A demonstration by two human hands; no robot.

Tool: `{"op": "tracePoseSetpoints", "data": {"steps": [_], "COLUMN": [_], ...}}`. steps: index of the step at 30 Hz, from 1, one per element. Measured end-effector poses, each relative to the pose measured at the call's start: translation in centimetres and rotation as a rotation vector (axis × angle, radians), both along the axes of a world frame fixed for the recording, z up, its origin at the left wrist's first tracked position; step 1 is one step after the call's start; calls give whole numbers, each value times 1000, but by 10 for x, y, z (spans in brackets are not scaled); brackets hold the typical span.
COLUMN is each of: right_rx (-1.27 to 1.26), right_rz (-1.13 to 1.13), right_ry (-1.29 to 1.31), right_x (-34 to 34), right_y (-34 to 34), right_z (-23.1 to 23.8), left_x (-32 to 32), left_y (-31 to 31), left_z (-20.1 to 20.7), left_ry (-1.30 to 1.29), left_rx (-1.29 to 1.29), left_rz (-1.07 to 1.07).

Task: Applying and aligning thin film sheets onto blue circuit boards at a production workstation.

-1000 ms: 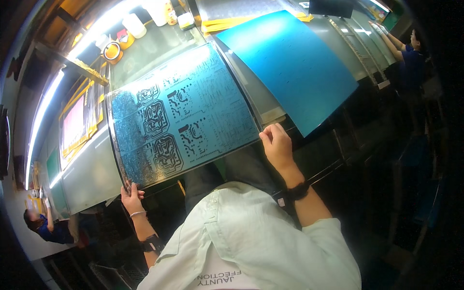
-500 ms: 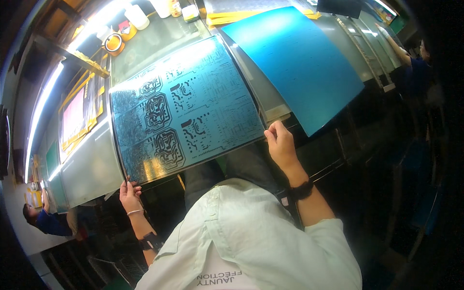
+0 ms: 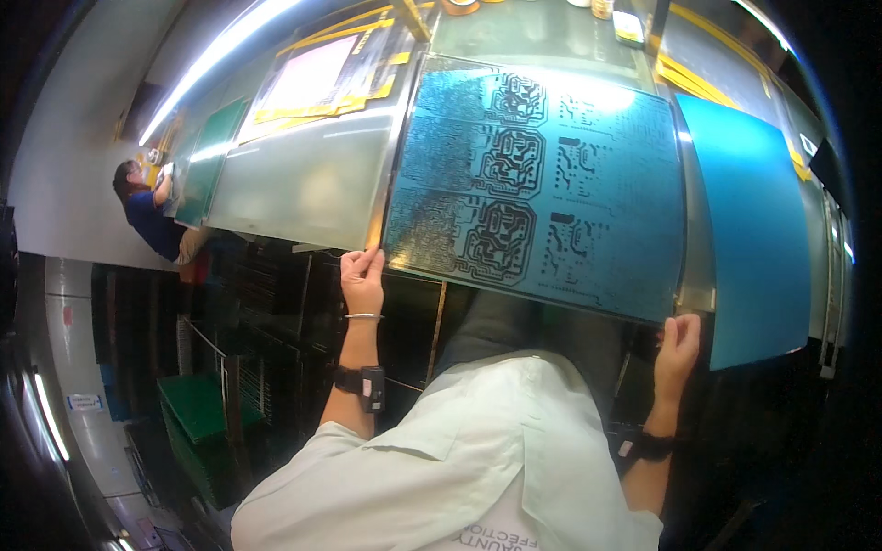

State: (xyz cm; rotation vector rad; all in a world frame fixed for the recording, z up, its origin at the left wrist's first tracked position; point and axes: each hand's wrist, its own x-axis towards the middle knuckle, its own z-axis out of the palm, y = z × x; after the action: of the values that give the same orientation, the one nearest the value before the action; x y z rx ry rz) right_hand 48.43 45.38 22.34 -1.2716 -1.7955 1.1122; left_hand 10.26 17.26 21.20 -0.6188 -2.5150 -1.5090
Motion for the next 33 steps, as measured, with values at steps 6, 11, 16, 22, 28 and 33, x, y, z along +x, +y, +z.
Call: {"op": "tracePoseSetpoints", "data": {"steps": [6, 11, 16, 22, 28, 33], "right_rx": [-2, -12, -41, 585, 786, 683], "right_rz": [25, 32, 21, 311, 702, 603], "right_ry": [-2, 15, 23, -620, -891, -963], "right_x": [3, 2, 5, -26, -79, -152], "right_y": [0, -2, 0, -1, 112, 227], "right_z": [-1, -2, 7, 66, 82, 52], "left_x": [9, 16, 22, 11, -2, -45], "left_y": [-2, 1, 8, -21, -2, 53], "left_z": [-10, -5, 8, 20, 63, 71], "left_ry": [-60, -293, -544, 227, 424, 368], "left_rx": [67, 250, 425, -520, -800, -792], "left_rz": [76, 34, 30, -25, -468, -665]}}
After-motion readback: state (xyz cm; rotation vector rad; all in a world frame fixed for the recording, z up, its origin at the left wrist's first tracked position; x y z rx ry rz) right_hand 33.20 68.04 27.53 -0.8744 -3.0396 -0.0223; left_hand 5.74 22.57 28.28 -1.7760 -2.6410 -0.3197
